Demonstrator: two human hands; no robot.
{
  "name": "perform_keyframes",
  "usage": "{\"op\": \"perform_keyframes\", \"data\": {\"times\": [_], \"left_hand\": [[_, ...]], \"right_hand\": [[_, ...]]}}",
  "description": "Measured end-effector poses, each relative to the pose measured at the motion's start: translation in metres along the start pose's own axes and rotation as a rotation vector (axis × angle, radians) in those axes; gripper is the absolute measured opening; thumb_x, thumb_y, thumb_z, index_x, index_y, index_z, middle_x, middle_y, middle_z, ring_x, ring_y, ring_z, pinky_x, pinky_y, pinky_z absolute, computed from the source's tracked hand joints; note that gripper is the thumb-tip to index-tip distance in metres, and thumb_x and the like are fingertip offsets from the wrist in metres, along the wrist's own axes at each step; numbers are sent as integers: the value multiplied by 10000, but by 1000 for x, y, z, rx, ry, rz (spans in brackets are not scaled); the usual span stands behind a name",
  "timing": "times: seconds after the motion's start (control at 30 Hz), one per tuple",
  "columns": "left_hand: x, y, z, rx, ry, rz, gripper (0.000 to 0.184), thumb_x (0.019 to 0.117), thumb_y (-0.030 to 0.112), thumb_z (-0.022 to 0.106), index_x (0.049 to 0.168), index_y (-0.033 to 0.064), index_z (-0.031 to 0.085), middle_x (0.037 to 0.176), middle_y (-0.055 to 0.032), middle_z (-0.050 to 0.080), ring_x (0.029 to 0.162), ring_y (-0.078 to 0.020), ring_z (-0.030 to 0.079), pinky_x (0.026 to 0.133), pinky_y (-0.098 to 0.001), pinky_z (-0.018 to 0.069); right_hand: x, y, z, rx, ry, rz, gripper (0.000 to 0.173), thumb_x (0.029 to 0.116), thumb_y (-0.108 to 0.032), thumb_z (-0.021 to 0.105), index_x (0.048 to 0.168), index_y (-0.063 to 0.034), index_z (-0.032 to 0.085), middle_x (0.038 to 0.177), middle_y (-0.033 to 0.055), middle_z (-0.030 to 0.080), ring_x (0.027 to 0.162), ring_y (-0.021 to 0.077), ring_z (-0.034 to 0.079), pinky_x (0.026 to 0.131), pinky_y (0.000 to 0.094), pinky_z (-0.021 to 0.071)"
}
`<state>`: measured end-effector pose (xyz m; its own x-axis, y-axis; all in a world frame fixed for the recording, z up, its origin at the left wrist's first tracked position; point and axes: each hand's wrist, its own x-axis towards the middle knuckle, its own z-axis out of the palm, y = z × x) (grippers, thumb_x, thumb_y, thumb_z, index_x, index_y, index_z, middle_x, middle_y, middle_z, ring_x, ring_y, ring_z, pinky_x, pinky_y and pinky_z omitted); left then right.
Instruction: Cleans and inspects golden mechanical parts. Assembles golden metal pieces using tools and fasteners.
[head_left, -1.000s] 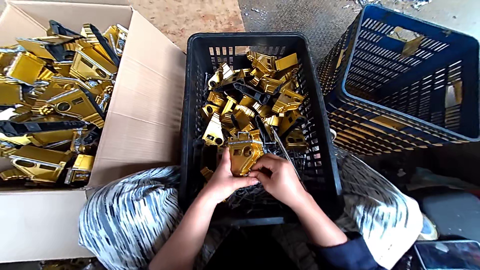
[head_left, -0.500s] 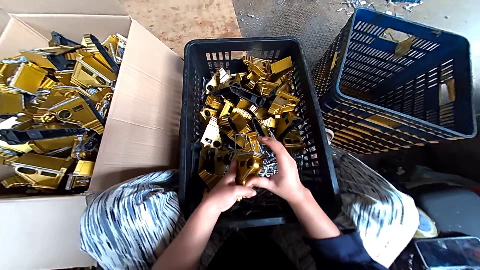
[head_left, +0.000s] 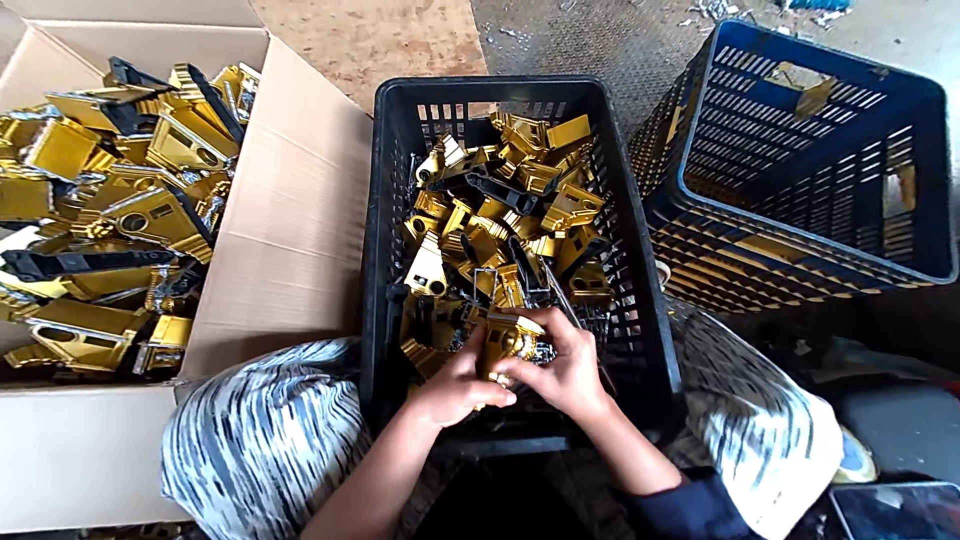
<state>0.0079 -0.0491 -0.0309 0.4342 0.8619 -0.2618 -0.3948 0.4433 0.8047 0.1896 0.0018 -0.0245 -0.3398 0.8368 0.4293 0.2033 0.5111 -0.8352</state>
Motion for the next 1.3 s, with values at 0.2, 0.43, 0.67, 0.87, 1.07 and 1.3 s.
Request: {"op": "perform_keyframes", "data": {"times": [0.2,0.43,0.67,0.87,1.07,1.3], "left_hand": [[2,-11,1,-446,-266,42,598,776,-38,730,1270,143,446,998,-10,598,828,-123,639,643,-247,563],[3,-3,0,-870,-629,-20,391,803,25,785,1169,53,648,1068,-53,655,915,-172,688,751,-266,600],[-4,0,3,-997,-736,-82,400,794,18,768,1173,47,645,1042,-51,660,845,-160,686,691,-239,580],[-4,-1,0,-1015,-666,-29,371,780,38,787,1130,28,664,1043,-70,669,847,-176,694,684,-249,588],[-25,44,-11,-612,287,239,194,856,-9,600,1032,75,604,873,-74,665,716,-131,667,644,-244,577],[-61,213,-134,-54,1232,632,593,988,390,656,1475,219,364,1149,-27,616,979,-168,652,826,-375,580]], "right_hand": [[12,1,-14,323,40,85,578,963,-516,659,1333,-78,584,1172,23,713,1074,146,678,945,376,574],[8,-15,-1,920,-218,536,621,1064,-493,473,1564,-133,396,1363,95,642,1136,186,682,969,376,580],[5,-22,12,1305,-108,524,142,989,-191,679,1114,-171,742,1080,77,741,976,162,730,886,356,605],[9,-17,14,1227,-258,621,943,862,-776,552,1618,-297,254,1349,137,630,1147,242,683,940,397,597],[13,12,-2,737,284,1128,550,1123,-472,207,1323,-102,561,945,46,697,767,160,669,705,341,566],[9,22,7,598,60,1130,401,1139,-300,237,1238,-72,551,915,50,682,714,149,658,635,307,567]]}}
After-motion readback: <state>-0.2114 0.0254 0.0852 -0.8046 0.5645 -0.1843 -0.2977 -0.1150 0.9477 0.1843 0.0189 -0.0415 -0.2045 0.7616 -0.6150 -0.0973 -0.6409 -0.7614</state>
